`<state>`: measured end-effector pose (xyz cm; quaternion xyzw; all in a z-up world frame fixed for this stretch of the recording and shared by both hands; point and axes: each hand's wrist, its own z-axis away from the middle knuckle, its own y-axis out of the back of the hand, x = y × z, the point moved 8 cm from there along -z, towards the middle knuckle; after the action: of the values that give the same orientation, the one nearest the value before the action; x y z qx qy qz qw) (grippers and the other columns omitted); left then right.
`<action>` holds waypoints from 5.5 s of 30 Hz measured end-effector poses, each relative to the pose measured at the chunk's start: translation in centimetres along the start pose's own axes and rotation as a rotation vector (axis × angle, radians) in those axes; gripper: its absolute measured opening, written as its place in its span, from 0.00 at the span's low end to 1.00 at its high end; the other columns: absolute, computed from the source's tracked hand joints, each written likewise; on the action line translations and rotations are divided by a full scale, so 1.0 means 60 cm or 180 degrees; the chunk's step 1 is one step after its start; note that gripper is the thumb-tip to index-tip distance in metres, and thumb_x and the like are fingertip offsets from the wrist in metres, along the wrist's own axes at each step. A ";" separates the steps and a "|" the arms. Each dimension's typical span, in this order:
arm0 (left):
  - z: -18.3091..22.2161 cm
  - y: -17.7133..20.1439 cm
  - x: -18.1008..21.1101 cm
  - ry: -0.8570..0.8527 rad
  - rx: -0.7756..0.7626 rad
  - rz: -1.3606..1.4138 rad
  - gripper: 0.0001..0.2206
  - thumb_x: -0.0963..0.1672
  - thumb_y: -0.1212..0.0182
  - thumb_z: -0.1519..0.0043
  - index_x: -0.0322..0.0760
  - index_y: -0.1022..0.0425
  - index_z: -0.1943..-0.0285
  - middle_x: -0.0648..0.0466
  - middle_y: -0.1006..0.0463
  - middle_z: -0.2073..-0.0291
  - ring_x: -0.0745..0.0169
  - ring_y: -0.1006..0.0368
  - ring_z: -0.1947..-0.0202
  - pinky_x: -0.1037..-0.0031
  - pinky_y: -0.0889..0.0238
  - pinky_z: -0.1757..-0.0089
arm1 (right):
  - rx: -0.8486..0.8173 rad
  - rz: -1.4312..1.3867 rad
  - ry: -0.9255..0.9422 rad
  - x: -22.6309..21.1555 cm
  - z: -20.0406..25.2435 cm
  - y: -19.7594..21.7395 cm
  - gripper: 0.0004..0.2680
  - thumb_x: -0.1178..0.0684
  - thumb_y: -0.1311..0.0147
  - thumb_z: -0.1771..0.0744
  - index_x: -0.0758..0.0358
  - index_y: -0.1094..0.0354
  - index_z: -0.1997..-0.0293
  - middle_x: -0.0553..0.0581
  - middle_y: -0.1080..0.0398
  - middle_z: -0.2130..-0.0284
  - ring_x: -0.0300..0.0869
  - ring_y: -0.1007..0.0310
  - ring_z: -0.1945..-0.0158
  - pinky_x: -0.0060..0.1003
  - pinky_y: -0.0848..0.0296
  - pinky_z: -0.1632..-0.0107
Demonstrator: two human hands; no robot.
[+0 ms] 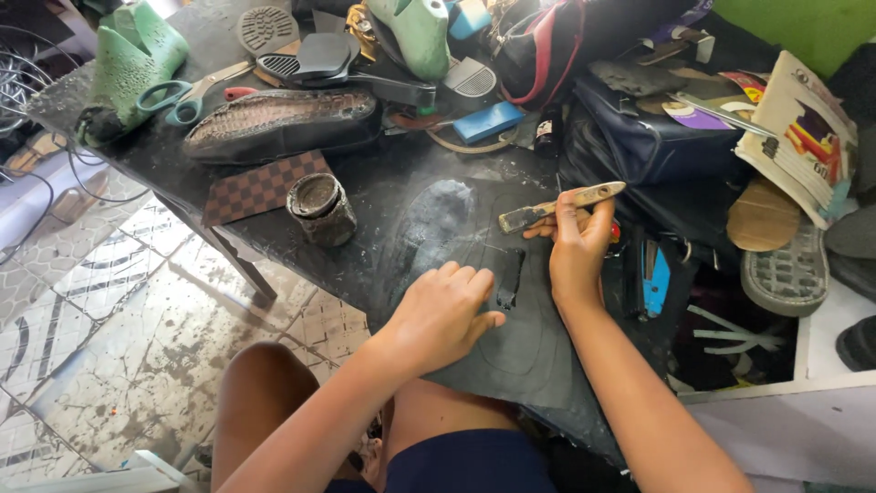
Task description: Applying a liquid substance with a brush to shoe components on a workbench.
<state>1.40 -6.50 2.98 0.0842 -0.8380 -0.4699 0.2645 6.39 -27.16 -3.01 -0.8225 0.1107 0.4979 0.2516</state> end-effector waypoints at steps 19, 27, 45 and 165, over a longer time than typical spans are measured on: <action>0.156 -0.023 0.139 -0.0606 0.1287 0.0649 0.14 0.38 0.38 0.42 0.29 0.21 0.47 0.44 0.21 0.44 0.45 0.26 0.38 0.56 0.32 0.39 | -0.0540 0.0258 0.0396 -0.163 0.017 -0.033 0.05 0.62 0.46 0.28 0.67 0.37 0.48 0.59 0.27 0.58 0.40 0.23 0.57 0.36 0.22 0.56; 0.174 -0.005 0.087 -0.0423 0.1603 0.0720 0.11 0.37 0.39 0.42 0.30 0.20 0.51 0.49 0.18 0.52 0.52 0.22 0.44 0.60 0.30 0.43 | -0.0438 0.0109 0.0311 -0.235 0.028 -0.006 0.06 0.58 0.46 0.28 0.63 0.39 0.48 0.56 0.28 0.62 0.41 0.23 0.63 0.37 0.21 0.61; 0.178 0.004 0.072 -0.0230 0.1811 0.0816 0.07 0.36 0.36 0.42 0.32 0.20 0.56 0.51 0.17 0.55 0.55 0.20 0.46 0.62 0.30 0.44 | -0.1572 0.2755 0.1071 -0.125 0.046 -0.070 0.06 0.59 0.47 0.31 0.71 0.38 0.52 0.62 0.27 0.68 0.51 0.23 0.67 0.41 0.28 0.63; 0.178 0.012 0.070 -0.0291 0.2089 0.1024 0.06 0.35 0.37 0.44 0.28 0.21 0.60 0.49 0.18 0.59 0.52 0.20 0.50 0.61 0.28 0.48 | -0.1215 0.2720 0.0590 -0.085 -0.097 -0.021 0.06 0.63 0.37 0.35 0.69 0.30 0.58 0.56 0.22 0.66 0.37 0.22 0.62 0.32 0.24 0.58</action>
<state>-7.67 0.19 0.67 0.0106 -0.9576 -0.1318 0.2562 8.94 -29.45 4.00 -0.7758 0.3676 0.4928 -0.1422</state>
